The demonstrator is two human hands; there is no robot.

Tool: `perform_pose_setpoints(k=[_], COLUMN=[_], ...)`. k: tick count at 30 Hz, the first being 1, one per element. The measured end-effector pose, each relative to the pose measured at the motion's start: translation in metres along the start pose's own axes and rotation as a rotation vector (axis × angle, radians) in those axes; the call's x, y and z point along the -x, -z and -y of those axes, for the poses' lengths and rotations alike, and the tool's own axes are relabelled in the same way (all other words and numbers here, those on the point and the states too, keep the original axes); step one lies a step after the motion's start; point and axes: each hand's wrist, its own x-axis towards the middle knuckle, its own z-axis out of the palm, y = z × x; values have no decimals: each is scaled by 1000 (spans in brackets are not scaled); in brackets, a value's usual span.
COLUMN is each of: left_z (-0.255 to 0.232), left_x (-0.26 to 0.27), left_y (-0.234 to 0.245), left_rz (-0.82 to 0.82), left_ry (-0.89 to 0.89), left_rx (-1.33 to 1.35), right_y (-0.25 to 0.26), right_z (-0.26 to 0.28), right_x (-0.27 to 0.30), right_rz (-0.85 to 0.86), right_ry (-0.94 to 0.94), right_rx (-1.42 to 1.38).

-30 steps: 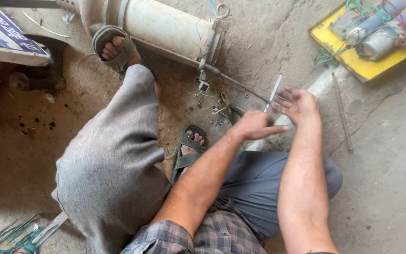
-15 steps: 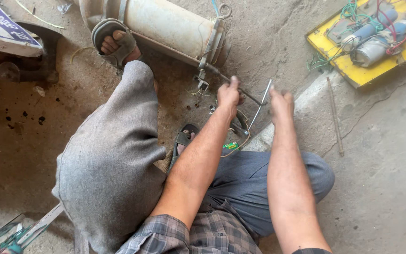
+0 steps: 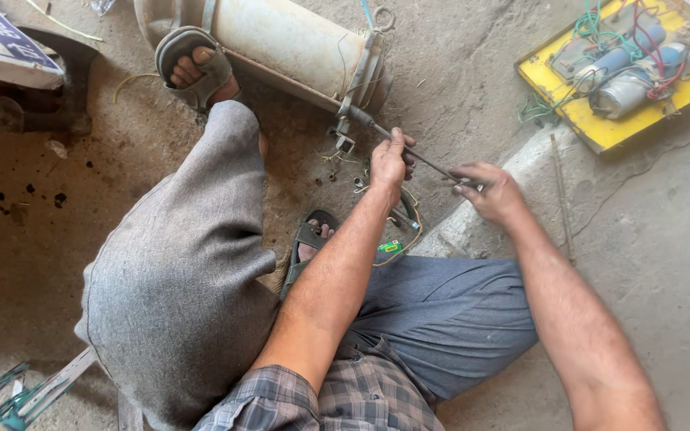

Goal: The person sits on the floor and uses a wrench to loosen and tighten bolts on a cylindrical motor. They adjust the motor's position and continue working on the bolts with the wrench.

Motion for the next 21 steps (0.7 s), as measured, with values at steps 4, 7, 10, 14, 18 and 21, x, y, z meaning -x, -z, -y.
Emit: perform_pose_setpoints(k=[4,7,10,14,18,21], left_z=[4,0,5,5,0,12], left_x=[2,-7,-6,-7,-16,-12], left_y=[7,0,10,15,10,10], left_rz=[0,-8,47,214,210,172], left_ry=[2,24,19,12,-5,-35], left_rx=[-37,-39,-4,108,139,147], right_y=[-8,-9,-18,0,11,-4], right_z=[15,17,6,-30,-56,-67], right_x=[16,5,-5,-13,-18,-15], right_rz=[-118,-99,-55,-31,354,417], right_ry=[335,255,54,-591,-415,-308], right_rx=[760,659,375,-515,-911,-877])
